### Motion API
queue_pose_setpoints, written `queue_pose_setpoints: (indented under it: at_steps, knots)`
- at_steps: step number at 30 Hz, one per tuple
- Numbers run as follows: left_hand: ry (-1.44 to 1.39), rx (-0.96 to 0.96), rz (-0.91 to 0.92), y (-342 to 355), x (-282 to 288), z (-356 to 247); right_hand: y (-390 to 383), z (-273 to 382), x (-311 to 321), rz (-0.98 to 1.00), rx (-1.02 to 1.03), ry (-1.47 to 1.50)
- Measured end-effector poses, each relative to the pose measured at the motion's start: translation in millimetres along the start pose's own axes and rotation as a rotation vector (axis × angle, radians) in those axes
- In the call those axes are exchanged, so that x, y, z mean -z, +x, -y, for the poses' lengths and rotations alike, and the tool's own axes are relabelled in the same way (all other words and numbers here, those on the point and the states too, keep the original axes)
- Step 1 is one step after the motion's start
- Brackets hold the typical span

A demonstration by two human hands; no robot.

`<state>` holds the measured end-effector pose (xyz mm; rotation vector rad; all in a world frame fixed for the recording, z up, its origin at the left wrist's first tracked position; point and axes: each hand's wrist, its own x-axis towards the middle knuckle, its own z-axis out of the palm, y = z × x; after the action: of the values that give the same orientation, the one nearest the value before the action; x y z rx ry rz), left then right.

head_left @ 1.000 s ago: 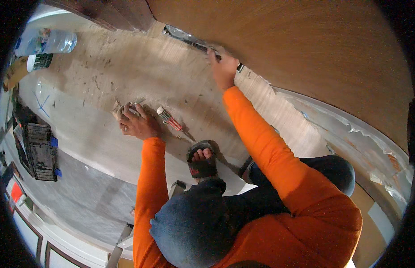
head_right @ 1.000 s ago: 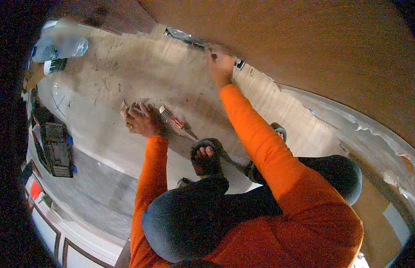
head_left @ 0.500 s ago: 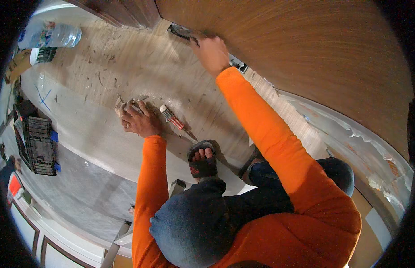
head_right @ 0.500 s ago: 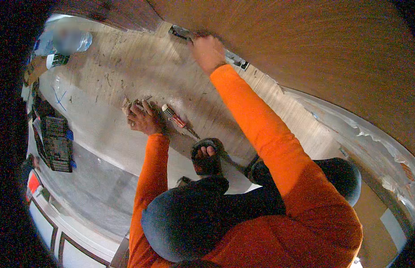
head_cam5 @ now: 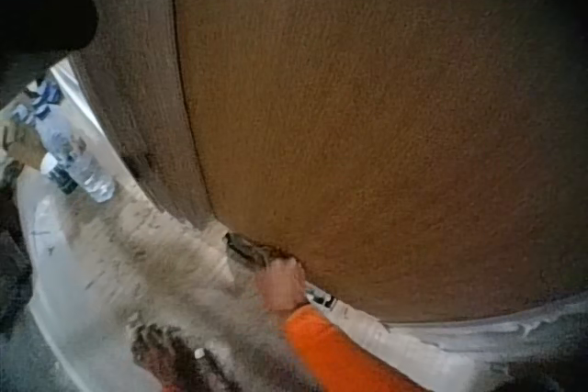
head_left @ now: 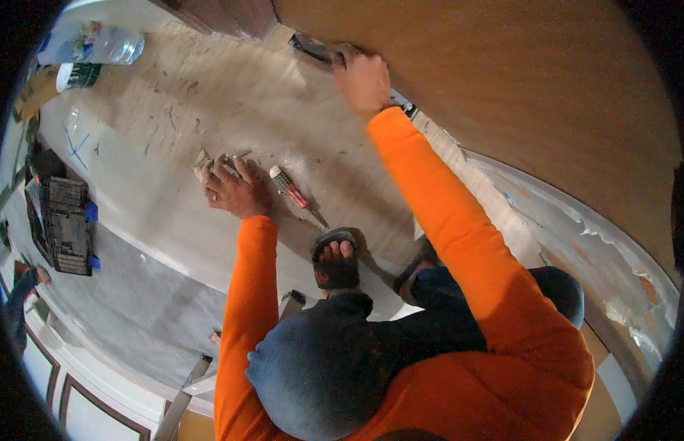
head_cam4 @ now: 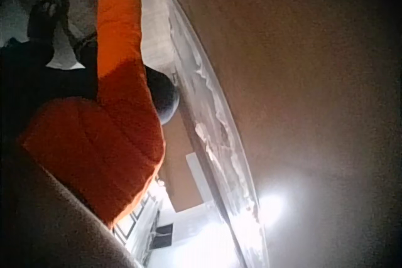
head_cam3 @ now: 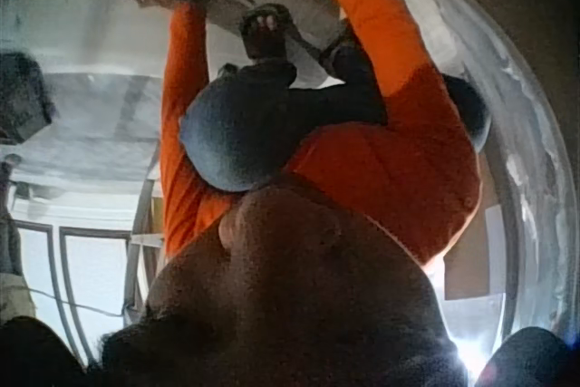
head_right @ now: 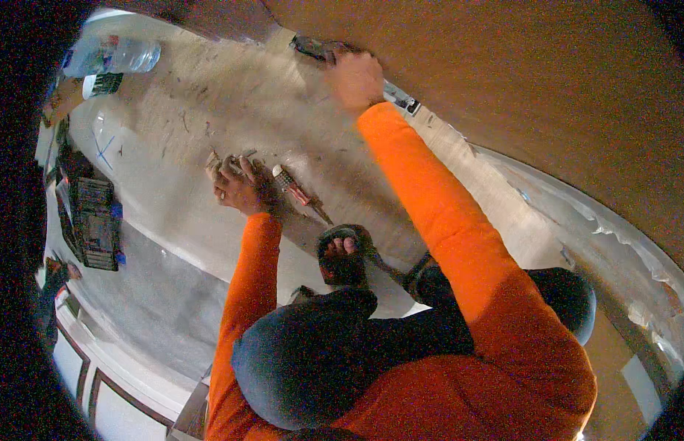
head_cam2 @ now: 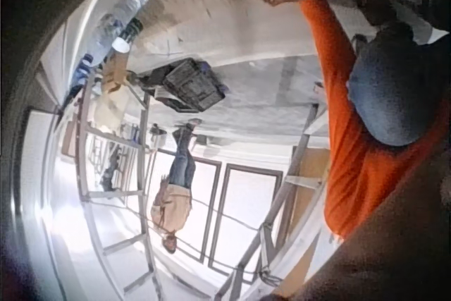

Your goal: The person installs a long metal handle onto a wooden cabinet door by using a scraper to remove debris, aligning the handle with pre-drilled holes, and then tightening screws with a screwdriver.

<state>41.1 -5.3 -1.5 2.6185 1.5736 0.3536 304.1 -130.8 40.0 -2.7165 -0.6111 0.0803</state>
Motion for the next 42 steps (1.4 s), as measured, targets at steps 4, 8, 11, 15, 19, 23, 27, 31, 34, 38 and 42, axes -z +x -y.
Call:
queue_pose_setpoints:
  at_steps: [4,8,11,15,19,23,27,31,34,38,42]
  knots:
    - [-0.065,0.012,-0.053,2.0,-1.6,3.3,-1.2,1.7,2.5,-0.027,0.025,-0.009]
    - [-0.018,0.042,0.039,1.5,-3.8,6.1,-3.6,-4.1,-2.6,0.035,0.020,-0.065]
    - [-0.036,0.008,-0.003,2.4,-5.1,7.2,-7.6,-7.4,-3.0,-0.206,0.116,0.019]
    - [0.059,-0.114,-0.073,2.0,-7.1,12.7,-8.0,-9.2,-2.6,-0.152,0.147,0.062]
    - [-0.053,-0.047,-0.071,3.2,-3.0,7.6,-8.5,-8.0,-5.8,-0.133,0.137,0.099]
    - [-0.045,-0.065,-0.095,3.8,-2.0,4.2,-3.1,-15.7,-15.4,-0.038,0.178,-0.052]
    - [-0.067,-0.064,-0.070,2.4,-0.1,3.2,-5.5,-4.6,-12.6,0.049,0.121,-0.161]
    - [-0.029,-0.019,-0.034,4.5,4.1,11.5,-46.6,-32.1,-27.4,-0.170,0.015,0.256]
    - [-0.057,0.029,0.048,1.1,4.6,-9.0,-63.9,-68.2,-48.1,-0.276,-0.185,0.565]
    - [-0.028,-0.036,-0.010,1.1,-0.1,6.9,-61.5,-50.1,-37.9,-0.397,-0.191,0.639]
    - [-0.030,0.008,0.034,1.5,5.6,0.7,-41.8,-32.0,-11.2,-0.256,-0.101,0.177]
